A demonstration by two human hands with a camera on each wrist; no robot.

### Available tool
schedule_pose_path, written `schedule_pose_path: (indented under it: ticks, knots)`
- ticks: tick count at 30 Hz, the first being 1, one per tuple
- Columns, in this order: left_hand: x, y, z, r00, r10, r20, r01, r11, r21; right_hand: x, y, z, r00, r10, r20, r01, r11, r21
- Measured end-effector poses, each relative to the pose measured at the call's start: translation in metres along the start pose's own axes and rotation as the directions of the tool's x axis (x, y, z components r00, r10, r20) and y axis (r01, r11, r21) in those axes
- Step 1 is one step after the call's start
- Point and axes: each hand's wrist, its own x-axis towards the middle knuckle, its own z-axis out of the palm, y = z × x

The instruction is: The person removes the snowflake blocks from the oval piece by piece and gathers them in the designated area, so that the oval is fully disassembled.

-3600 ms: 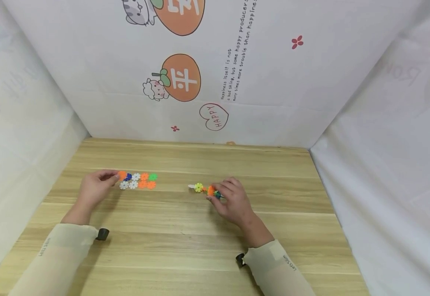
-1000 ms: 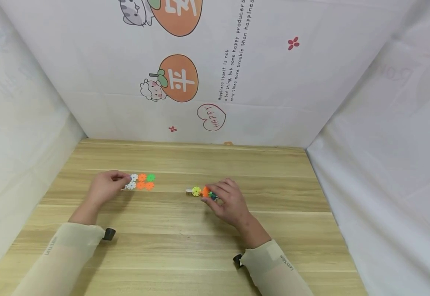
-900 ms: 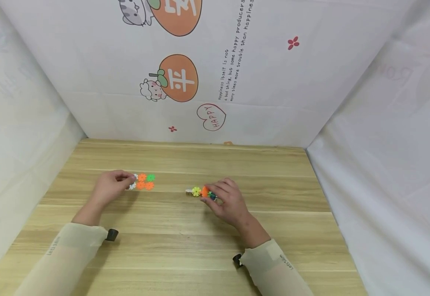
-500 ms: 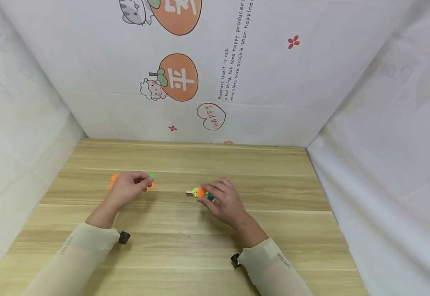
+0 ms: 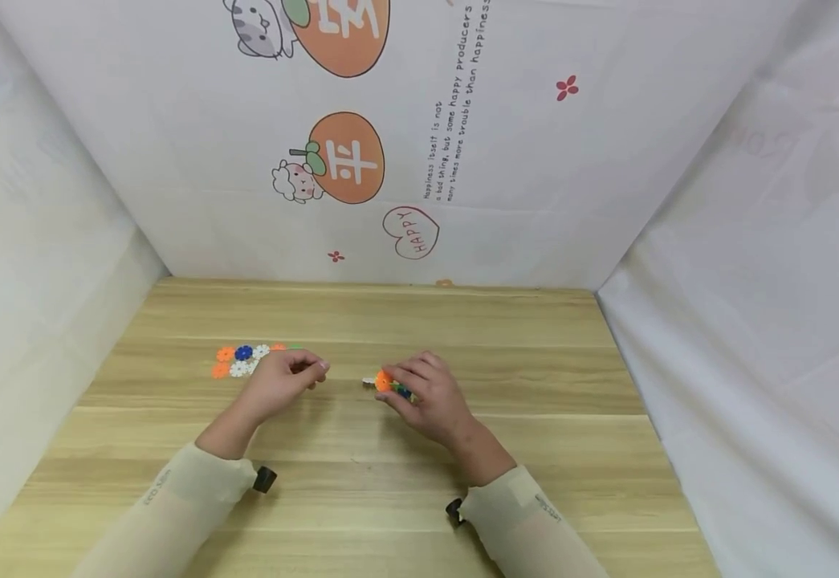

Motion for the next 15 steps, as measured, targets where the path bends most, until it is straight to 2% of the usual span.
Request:
schedule_pose_path:
  ticks: [5, 12, 15]
  knots:
    - [0.002, 0.009, 0.013, 1.000, 0.007, 0.029, -0.006, 0.999, -0.040, 0.004, -0.002, 0.002, 1.000, -0.003, 0.010, 0.004, 1.000, -0.005]
    - [-0.003, 0.026, 0.029, 0.991, 0.054, 0.119, -0.045, 0.996, -0.076, 0.003, -0.002, 0.006, 0.999, -0.005, 0.032, 0.005, 1.000, -0.002]
    - [-0.004, 0.032, 0.035, 0.990, 0.062, 0.127, -0.052, 0.996, -0.077, 0.003, -0.003, 0.006, 0.999, -0.003, 0.041, 0.002, 1.000, 0.001]
